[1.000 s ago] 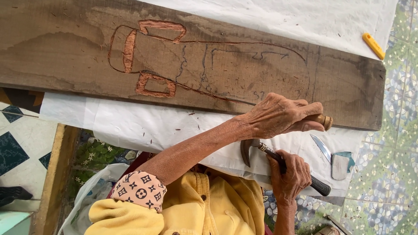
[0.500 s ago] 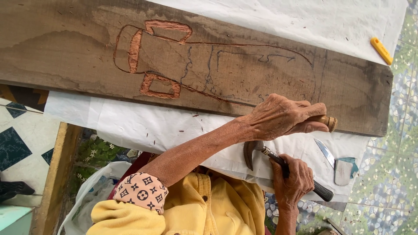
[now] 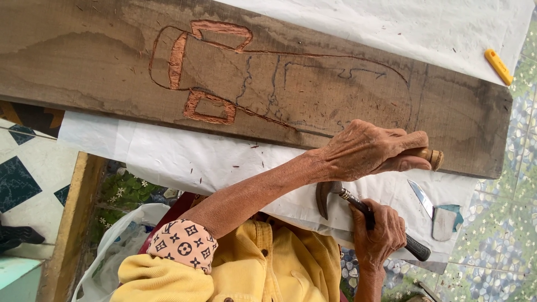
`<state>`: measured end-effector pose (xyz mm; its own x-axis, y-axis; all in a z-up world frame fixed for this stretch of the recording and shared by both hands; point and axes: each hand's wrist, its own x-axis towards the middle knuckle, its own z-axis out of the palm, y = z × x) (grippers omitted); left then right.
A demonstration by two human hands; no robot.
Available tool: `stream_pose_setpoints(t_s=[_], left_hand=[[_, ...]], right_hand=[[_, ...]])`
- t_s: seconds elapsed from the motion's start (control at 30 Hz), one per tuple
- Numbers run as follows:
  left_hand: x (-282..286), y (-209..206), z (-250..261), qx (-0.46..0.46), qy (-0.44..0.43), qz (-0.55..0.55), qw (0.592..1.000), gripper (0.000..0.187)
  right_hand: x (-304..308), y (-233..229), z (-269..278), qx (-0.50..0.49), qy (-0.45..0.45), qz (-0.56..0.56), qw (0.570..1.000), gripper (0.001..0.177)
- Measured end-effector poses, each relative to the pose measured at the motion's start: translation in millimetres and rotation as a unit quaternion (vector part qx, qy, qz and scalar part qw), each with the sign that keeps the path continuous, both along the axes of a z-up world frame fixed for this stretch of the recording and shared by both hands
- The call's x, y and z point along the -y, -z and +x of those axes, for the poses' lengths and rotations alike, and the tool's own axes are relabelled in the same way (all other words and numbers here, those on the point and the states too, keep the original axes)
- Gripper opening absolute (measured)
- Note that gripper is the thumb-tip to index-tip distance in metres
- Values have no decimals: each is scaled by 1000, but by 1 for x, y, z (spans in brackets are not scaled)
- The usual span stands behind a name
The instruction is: Carving a decorative outline into a wooden plank using a manual chisel and a hammer.
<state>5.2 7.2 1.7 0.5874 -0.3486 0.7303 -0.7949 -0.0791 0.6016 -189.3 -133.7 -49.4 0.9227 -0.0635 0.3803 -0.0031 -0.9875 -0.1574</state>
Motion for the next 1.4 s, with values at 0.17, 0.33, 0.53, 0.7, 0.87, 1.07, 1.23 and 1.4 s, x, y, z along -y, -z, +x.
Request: stream_pose_setpoints(t_s=[0.17,0.33,0.53,0.7,0.87,1.07,1.23,1.4], left_hand=[[-2,3,0,7,28,25,999,32],[17,35,2,28,46,96,994,36],[20,42,3,68,17,136,988,24],[17,40,4,40,43,141,988,20],[9,26,8,6,8,98,995,29],[4,28,5,17,5,65,998,34],[11,34,7,61,-18,89,994,28],[7,28,5,39,5,82,996,33]], right_hand=[[-1,-1,1,3,-1,3,1000,25],[3,-2,-1,1,2,-3,1000,22],[20,-28,-11,-217,47,32,974,25],[42,-39,-48,-171,127,200,956,22],[2,-78,-29,61,161,381,908,11],[-16,-111,-2,140,182,408,884,38],[-24,-124,8,120,163,410,889,44],[-44,-121,20,188,125,452,863,25]])
